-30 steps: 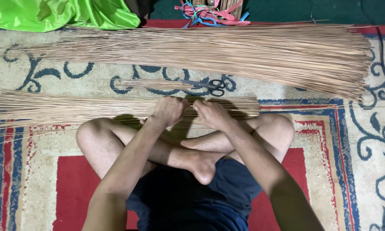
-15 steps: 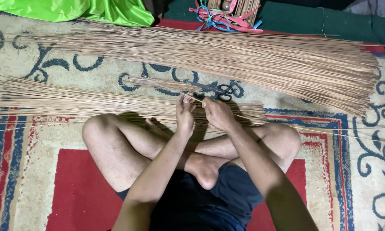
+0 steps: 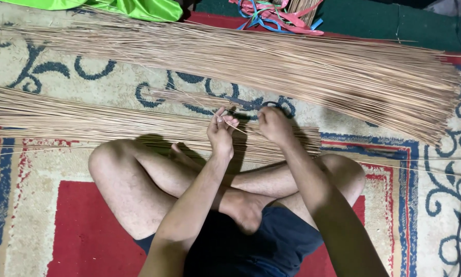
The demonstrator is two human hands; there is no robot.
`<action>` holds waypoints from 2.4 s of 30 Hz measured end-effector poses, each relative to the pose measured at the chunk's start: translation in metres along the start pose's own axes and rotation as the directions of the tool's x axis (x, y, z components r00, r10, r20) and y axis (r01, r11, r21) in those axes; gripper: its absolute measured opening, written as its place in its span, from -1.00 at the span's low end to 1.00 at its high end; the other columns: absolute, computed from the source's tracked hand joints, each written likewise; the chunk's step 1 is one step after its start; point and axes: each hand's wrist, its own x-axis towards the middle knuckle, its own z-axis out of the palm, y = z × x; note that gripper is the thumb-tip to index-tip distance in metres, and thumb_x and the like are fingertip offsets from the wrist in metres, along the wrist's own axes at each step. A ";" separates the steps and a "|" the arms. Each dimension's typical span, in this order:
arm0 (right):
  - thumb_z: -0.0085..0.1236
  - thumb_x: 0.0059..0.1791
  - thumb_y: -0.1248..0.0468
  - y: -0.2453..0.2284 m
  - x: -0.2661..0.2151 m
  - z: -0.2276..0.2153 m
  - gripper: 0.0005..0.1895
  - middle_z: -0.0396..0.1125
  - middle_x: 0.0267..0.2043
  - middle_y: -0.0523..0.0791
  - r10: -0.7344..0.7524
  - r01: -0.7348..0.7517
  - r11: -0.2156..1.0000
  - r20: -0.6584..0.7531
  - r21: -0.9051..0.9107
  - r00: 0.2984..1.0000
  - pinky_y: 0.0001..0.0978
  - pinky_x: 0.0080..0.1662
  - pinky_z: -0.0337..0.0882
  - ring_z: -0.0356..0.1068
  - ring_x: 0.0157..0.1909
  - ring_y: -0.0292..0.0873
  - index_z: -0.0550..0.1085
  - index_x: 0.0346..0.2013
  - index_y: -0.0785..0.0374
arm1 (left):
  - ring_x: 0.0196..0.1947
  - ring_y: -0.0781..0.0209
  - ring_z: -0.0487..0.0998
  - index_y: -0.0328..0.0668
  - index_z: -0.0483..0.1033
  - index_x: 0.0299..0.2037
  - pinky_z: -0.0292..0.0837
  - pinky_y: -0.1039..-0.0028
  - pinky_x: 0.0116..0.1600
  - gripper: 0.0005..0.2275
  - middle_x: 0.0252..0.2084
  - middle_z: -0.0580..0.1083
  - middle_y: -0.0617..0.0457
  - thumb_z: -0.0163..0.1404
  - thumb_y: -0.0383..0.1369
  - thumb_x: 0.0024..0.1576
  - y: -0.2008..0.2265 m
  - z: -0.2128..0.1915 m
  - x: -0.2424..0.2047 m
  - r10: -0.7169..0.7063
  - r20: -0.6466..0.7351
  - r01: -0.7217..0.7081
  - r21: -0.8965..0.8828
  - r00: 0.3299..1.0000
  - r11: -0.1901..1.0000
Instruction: Sorting, aligning, and trimming thin wooden sticks to prepare them for bundle creation.
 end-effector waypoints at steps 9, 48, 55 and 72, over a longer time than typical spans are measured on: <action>0.24 -0.12 0.25 0.117 0.049 0.045 -0.73 0.36 -0.14 -0.01 0.116 -0.058 0.825 0.069 -0.562 0.991 0.03 0.07 0.29 0.30 0.10 0.12 0.52 -0.16 0.27 | -0.31 0.17 0.68 -0.30 0.42 0.21 0.71 0.21 -0.01 -0.69 -0.33 0.54 -0.07 -0.36 -0.45 0.41 -0.006 -0.007 0.001 -0.076 0.032 0.074 0.054 0.997 0.996; 0.26 -0.07 0.04 -0.149 0.045 -0.109 -0.63 0.52 -0.24 0.16 0.273 0.130 0.787 0.529 -0.604 0.804 0.09 0.10 0.49 0.55 -0.07 0.23 0.61 -0.22 0.32 | -0.12 0.04 0.66 -0.33 0.45 -0.05 0.58 0.17 0.13 -0.76 -0.25 0.59 -0.24 -0.35 -0.51 0.41 -0.014 -0.001 0.007 -0.035 0.070 0.029 0.076 0.997 0.997; 0.26 -0.04 0.10 -0.156 0.049 -0.112 -0.64 0.52 -0.21 0.17 0.275 0.127 0.787 0.528 -0.603 0.804 0.06 0.16 0.45 0.55 -0.04 0.22 0.61 -0.18 0.38 | -0.15 0.14 0.65 -0.33 0.46 -0.10 0.59 0.26 0.12 -0.75 -0.25 0.59 -0.18 -0.36 -0.51 0.41 -0.010 0.001 0.004 -0.038 0.069 0.031 0.092 0.997 0.995; 0.36 -0.21 0.05 -0.135 0.091 -0.084 -0.61 0.51 -0.27 0.08 0.228 0.245 0.719 0.553 -0.651 0.802 0.10 -0.07 0.55 0.56 -0.14 0.19 0.65 -0.26 0.28 | -0.14 0.08 0.66 -0.40 0.41 0.11 0.56 0.22 0.15 -0.73 -0.25 0.56 -0.17 -0.39 -0.52 0.42 -0.020 -0.004 0.006 -0.011 0.051 0.005 0.117 0.999 0.993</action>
